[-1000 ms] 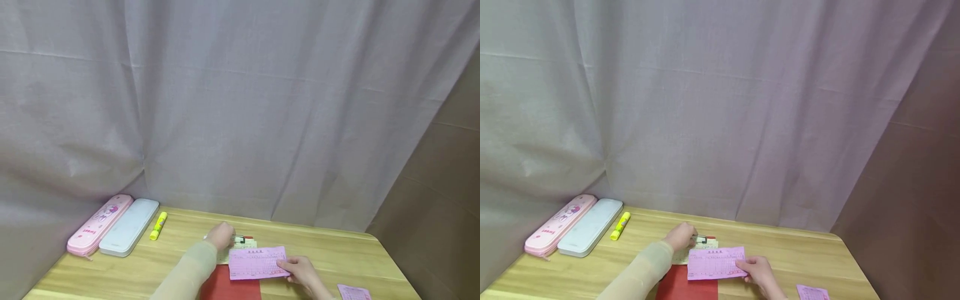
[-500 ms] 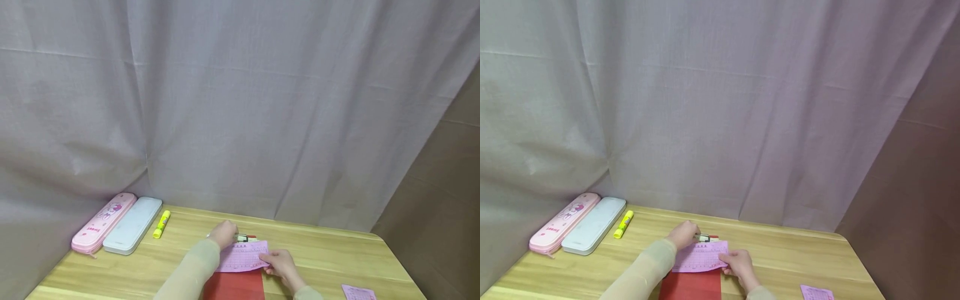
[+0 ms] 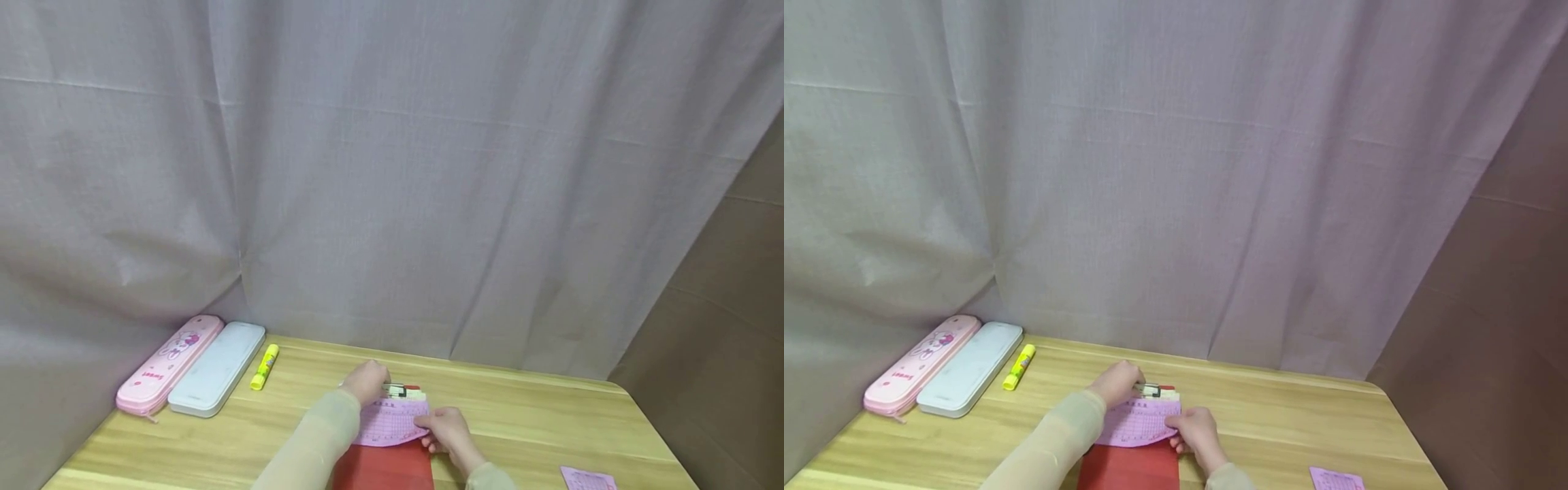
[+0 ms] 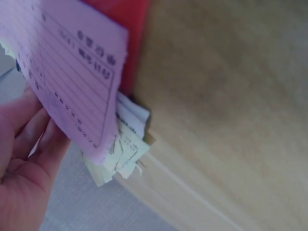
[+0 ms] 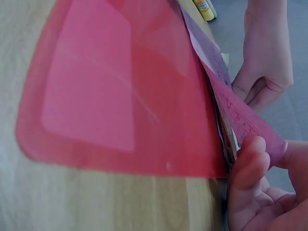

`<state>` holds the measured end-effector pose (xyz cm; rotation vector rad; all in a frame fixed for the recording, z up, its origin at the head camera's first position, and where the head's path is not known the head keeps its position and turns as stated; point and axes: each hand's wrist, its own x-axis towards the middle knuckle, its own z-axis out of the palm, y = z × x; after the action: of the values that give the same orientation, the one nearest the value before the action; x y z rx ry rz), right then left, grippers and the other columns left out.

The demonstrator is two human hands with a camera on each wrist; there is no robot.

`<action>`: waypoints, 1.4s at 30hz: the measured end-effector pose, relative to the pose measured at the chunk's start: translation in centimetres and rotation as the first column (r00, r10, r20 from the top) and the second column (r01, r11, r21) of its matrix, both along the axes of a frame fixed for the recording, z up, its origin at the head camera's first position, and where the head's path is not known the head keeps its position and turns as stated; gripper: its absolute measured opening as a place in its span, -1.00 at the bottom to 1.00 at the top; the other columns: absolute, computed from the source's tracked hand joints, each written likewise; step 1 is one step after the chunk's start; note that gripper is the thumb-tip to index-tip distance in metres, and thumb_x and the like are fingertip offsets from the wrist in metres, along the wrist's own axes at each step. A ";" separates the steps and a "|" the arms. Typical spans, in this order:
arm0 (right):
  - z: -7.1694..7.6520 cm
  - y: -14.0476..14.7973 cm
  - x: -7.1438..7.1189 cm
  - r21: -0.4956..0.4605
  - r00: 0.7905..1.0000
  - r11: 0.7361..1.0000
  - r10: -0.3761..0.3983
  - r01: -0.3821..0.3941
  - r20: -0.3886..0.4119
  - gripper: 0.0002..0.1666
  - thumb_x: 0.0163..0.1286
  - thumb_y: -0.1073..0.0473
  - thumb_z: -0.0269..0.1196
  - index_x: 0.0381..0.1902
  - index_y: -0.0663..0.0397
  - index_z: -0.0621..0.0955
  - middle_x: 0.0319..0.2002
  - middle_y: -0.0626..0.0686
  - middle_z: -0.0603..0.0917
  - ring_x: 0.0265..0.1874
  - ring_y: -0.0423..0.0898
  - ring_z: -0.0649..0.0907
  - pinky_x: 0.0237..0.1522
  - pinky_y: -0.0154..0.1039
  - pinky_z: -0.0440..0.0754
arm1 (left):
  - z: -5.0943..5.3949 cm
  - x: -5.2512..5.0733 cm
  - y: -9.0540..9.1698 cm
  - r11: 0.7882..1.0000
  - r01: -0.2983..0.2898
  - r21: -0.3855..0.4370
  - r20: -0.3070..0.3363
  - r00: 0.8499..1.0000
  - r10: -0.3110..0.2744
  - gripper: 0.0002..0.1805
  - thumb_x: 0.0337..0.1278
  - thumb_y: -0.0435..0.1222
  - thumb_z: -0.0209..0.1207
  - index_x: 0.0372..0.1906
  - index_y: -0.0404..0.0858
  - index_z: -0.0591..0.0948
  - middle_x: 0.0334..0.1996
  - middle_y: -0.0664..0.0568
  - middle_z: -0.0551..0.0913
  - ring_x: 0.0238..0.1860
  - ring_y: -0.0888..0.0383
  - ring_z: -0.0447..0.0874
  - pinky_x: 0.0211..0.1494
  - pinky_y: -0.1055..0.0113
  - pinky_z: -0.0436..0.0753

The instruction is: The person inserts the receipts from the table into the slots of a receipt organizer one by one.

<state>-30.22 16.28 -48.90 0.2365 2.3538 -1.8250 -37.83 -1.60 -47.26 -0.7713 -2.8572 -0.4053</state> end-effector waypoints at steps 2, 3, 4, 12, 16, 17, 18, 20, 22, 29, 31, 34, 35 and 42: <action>0.0 0.1 0.0 0.010 1.000 1.000 0.013 -0.013 0.003 -0.86 0.10 0.31 0.25 -0.49 0.23 0.47 -0.78 -0.09 0.47 -0.82 -0.31 0.44 -0.76 -0.51 0.42 | 0.0 0.0 -0.1 1.000 0.011 -0.006 -0.001 1.000 -0.011 -0.92 -0.17 -0.36 0.40 -0.45 -0.16 0.74 -0.44 0.11 0.73 -0.33 0.18 0.68 -0.17 0.40 0.62; -0.1 0.1 0.0 0.013 1.000 1.000 0.019 -0.019 0.006 -0.86 0.10 0.32 0.25 -0.49 0.23 0.47 -0.78 -0.09 0.47 -0.82 -0.31 0.44 -0.76 -0.51 0.42 | 0.0 0.0 -0.1 1.000 0.017 -0.008 0.000 1.000 -0.017 -0.92 -0.16 -0.35 0.40 -0.45 -0.16 0.74 -0.43 0.12 0.73 -0.32 0.19 0.67 -0.16 0.40 0.62; -0.1 0.2 -0.1 0.016 1.000 1.000 0.023 -0.023 0.009 -0.86 0.10 0.32 0.25 -0.49 0.23 0.47 -0.78 -0.09 0.47 -0.82 -0.31 0.44 -0.76 -0.51 0.43 | 0.0 -0.1 -0.2 1.000 0.024 -0.009 -0.002 1.000 -0.024 -0.92 -0.16 -0.34 0.40 -0.45 -0.16 0.74 -0.43 0.12 0.73 -0.32 0.20 0.67 -0.15 0.41 0.62; -0.3 0.2 -0.2 0.016 0.999 0.999 0.031 -0.032 0.021 -0.89 0.09 0.33 0.22 -0.49 0.24 0.48 -0.75 -0.07 0.50 -0.81 -0.31 0.47 -0.74 -0.50 0.46 | -0.3 -0.5 -0.4 0.999 0.043 0.033 0.034 0.998 -0.044 -0.85 -0.21 -0.24 0.44 -0.41 -0.16 0.75 -0.40 0.12 0.73 -0.32 0.22 0.66 -0.13 0.42 0.61; -0.4 0.2 -0.2 0.014 0.999 0.999 0.031 -0.031 0.020 -0.91 0.08 0.34 0.21 -0.48 0.25 0.48 -0.75 -0.07 0.50 -0.81 -0.30 0.47 -0.74 -0.50 0.47 | -0.5 -0.7 -0.6 0.999 0.030 0.044 0.055 0.998 -0.032 -0.81 -0.20 -0.22 0.44 -0.38 -0.16 0.75 -0.36 0.11 0.74 -0.28 0.20 0.67 -0.09 0.38 0.61; -0.4 0.2 -0.2 0.015 0.999 0.999 0.031 -0.031 0.020 -0.91 0.08 0.34 0.21 -0.48 0.25 0.48 -0.75 -0.07 0.50 -0.81 -0.30 0.47 -0.74 -0.50 0.47 | -0.5 -0.8 -0.7 0.999 0.029 0.042 0.058 0.998 -0.031 -0.81 -0.20 -0.21 0.43 -0.38 -0.16 0.75 -0.36 0.11 0.74 -0.28 0.20 0.67 -0.08 0.38 0.61; -0.4 0.2 -0.2 0.015 0.999 0.999 0.032 -0.032 0.020 -0.91 0.08 0.34 0.21 -0.48 0.25 0.48 -0.75 -0.07 0.50 -0.81 -0.30 0.47 -0.74 -0.50 0.47 | -0.5 -0.8 -0.7 0.999 0.029 0.041 0.061 0.998 -0.031 -0.81 -0.20 -0.21 0.43 -0.37 -0.16 0.75 -0.36 0.12 0.74 -0.27 0.20 0.67 -0.07 0.37 0.61; -0.5 0.2 -0.3 0.015 0.999 0.999 0.034 -0.034 0.020 -0.91 0.08 0.34 0.20 -0.48 0.26 0.48 -0.74 -0.06 0.50 -0.81 -0.30 0.47 -0.74 -0.49 0.47 | -0.4 -0.8 -0.8 0.999 0.031 0.038 0.065 0.997 -0.033 -0.81 -0.20 -0.20 0.43 -0.37 -0.15 0.76 -0.35 0.12 0.74 -0.27 0.20 0.67 -0.07 0.37 0.61; -0.5 0.2 -0.3 0.016 0.999 0.999 0.037 -0.037 0.023 -0.90 0.09 0.34 0.20 -0.48 0.25 0.47 -0.74 -0.06 0.51 -0.81 -0.30 0.48 -0.74 -0.49 0.48 | -0.3 -0.8 -0.8 0.999 0.029 0.037 0.073 0.997 -0.031 -0.80 -0.21 -0.20 0.43 -0.36 -0.16 0.76 -0.34 0.12 0.75 -0.26 0.19 0.68 -0.06 0.37 0.61; -0.2 0.0 -0.6 0.031 0.999 0.999 0.042 -0.042 0.014 -0.89 0.14 0.34 0.22 -0.47 0.28 0.48 -0.74 -0.05 0.52 -0.81 -0.30 0.48 -0.73 -0.48 0.49 | -0.5 -0.8 -0.6 0.999 0.043 0.003 0.024 0.999 -0.043 -0.84 -0.24 -0.17 0.45 -0.47 -0.12 0.75 -0.48 0.20 0.71 -0.45 0.32 0.55 -0.23 0.44 0.58; -0.2 0.0 -0.7 0.048 0.999 0.998 0.043 -0.043 0.006 -0.88 0.14 0.33 0.23 -0.48 0.26 0.48 -0.76 -0.06 0.51 -0.83 -0.30 0.47 -0.75 -0.48 0.48 | -0.7 -0.8 -0.5 0.998 0.053 -0.015 -0.008 0.999 -0.053 -0.86 -0.24 -0.17 0.45 -0.55 -0.10 0.72 -0.56 0.23 0.66 -0.52 0.35 0.47 -0.31 0.46 0.55; -0.4 -0.1 -0.8 0.139 0.998 0.990 0.040 -0.034 -0.043 -0.79 0.15 0.24 0.27 -0.57 0.20 0.48 -0.83 -0.10 0.46 -0.88 -0.33 0.42 -0.81 -0.50 0.38 | -0.9 -0.6 -0.3 0.994 0.069 -0.087 -0.073 0.995 -0.075 -0.80 -0.15 -0.19 0.41 -0.67 -0.08 0.63 -0.65 0.23 0.59 -0.59 0.34 0.40 -0.41 0.45 0.54; -0.4 -0.1 -0.9 0.183 0.997 0.983 0.041 -0.028 -0.070 -0.73 0.15 0.18 0.29 -0.62 0.17 0.48 -0.85 -0.12 0.44 -0.90 -0.33 0.40 -0.83 -0.50 0.35 | -1.0 -0.5 -0.3 0.990 0.078 -0.120 -0.100 0.991 -0.090 -0.77 -0.13 -0.22 0.39 -0.70 -0.07 0.59 -0.67 0.22 0.57 -0.60 0.32 0.41 -0.43 0.44 0.54; -0.4 -1.2 -1.6 0.421 0.984 0.906 0.039 0.040 -0.176 -0.36 0.06 -0.29 0.34 -0.89 0.04 0.48 -0.95 -0.16 0.38 -0.98 -0.32 0.33 -0.84 -0.43 0.30 | -1.5 -0.3 0.0 0.944 0.107 -0.311 -0.230 0.956 -0.184 -0.86 -0.15 -0.34 0.24 -0.65 -0.04 0.64 -0.57 0.19 0.65 -0.48 0.26 0.58 -0.32 0.44 0.61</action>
<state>-31.81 15.08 -49.30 0.1222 2.8597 -1.3595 -38.08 -1.63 -48.76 -1.0101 -2.6531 0.1072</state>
